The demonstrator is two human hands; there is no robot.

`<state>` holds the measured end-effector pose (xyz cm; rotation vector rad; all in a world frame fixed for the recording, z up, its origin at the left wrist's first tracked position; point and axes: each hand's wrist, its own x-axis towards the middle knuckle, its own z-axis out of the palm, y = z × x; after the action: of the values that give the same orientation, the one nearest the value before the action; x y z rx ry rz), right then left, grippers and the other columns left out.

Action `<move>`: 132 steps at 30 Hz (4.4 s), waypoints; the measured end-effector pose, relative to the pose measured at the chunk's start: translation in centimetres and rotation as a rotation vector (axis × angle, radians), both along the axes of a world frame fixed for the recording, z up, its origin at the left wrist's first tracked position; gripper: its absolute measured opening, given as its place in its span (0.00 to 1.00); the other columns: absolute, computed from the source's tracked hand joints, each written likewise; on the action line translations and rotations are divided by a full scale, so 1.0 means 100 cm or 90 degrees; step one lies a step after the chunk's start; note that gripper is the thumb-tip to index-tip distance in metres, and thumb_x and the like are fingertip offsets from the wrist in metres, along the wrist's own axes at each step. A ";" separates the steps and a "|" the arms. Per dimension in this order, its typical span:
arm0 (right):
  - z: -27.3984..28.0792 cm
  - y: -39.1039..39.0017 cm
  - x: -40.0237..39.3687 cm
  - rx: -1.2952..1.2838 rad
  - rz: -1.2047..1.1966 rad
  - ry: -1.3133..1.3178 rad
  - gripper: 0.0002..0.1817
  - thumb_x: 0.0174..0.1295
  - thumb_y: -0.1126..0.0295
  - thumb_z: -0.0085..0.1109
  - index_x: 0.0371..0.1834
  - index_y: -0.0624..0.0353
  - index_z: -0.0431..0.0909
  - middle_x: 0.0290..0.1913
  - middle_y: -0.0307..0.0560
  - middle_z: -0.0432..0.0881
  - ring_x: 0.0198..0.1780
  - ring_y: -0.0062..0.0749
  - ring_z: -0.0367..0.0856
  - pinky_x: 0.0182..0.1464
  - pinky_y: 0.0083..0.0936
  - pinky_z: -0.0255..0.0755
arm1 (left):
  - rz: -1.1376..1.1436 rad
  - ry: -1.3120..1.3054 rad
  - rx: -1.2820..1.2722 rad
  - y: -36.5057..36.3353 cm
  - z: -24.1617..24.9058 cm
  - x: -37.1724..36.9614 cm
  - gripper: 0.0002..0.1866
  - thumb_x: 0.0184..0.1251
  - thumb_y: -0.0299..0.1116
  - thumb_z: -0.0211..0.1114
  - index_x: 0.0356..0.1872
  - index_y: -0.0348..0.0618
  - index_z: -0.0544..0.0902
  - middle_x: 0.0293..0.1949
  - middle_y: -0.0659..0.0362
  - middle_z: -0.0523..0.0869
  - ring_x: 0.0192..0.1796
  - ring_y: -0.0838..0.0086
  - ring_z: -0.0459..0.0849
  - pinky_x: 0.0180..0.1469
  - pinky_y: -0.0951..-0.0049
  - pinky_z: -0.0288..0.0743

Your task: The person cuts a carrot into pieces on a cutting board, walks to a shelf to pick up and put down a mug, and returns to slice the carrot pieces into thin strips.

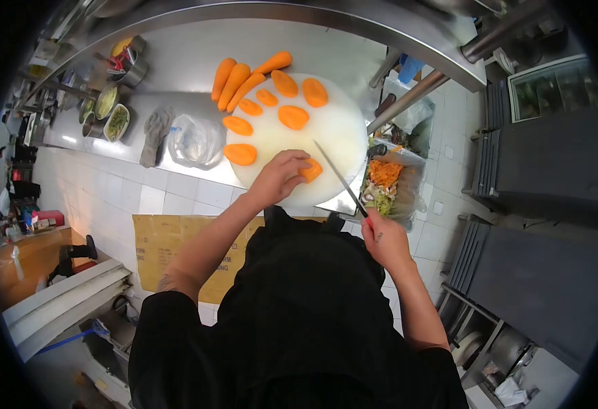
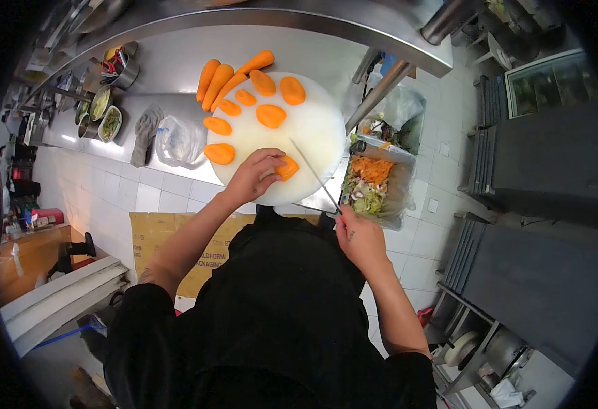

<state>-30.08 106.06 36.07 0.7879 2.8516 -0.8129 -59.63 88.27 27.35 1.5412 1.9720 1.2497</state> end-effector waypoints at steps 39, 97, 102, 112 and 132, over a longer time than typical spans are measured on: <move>-0.002 0.002 -0.032 0.050 0.059 -0.032 0.09 0.82 0.63 0.60 0.52 0.56 0.76 0.35 0.59 0.91 0.38 0.64 0.92 0.41 0.59 0.84 | 0.142 0.110 0.086 -0.004 0.011 0.009 0.21 0.64 0.23 0.80 0.57 0.42 0.85 0.64 0.48 0.86 0.67 0.47 0.84 0.70 0.52 0.80; -0.011 -0.004 -0.076 0.026 0.149 -0.086 0.10 0.86 0.64 0.55 0.55 0.59 0.71 0.31 0.63 0.89 0.39 0.69 0.91 0.43 0.64 0.81 | -0.047 0.234 -0.008 -0.002 -0.002 -0.011 0.13 0.68 0.24 0.75 0.52 0.42 0.91 0.63 0.60 0.90 0.66 0.59 0.87 0.68 0.63 0.85; 0.027 -0.005 -0.076 0.029 0.149 -0.115 0.10 0.86 0.64 0.55 0.56 0.59 0.72 0.31 0.62 0.89 0.39 0.68 0.91 0.43 0.64 0.81 | -0.048 0.250 0.003 -0.002 -0.003 -0.011 0.12 0.68 0.24 0.75 0.51 0.40 0.91 0.62 0.59 0.90 0.65 0.59 0.87 0.68 0.63 0.85; 0.013 -0.007 -0.075 0.005 0.130 -0.090 0.10 0.85 0.63 0.56 0.54 0.58 0.72 0.32 0.63 0.90 0.38 0.68 0.91 0.43 0.64 0.81 | -0.050 0.239 0.001 -0.002 0.002 -0.012 0.10 0.68 0.25 0.75 0.49 0.41 0.91 0.61 0.59 0.90 0.65 0.60 0.87 0.67 0.63 0.86; -0.011 -0.012 -0.085 -0.038 0.108 -0.075 0.11 0.86 0.62 0.56 0.53 0.58 0.70 0.32 0.65 0.90 0.39 0.71 0.91 0.44 0.66 0.80 | -0.040 0.204 0.018 -0.001 -0.001 -0.011 0.10 0.68 0.23 0.75 0.49 0.41 0.92 0.59 0.60 0.90 0.62 0.60 0.88 0.66 0.63 0.86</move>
<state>-38.55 104.91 34.96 0.5582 2.7300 -0.7969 -60.73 88.21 27.22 1.9022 2.0804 1.0635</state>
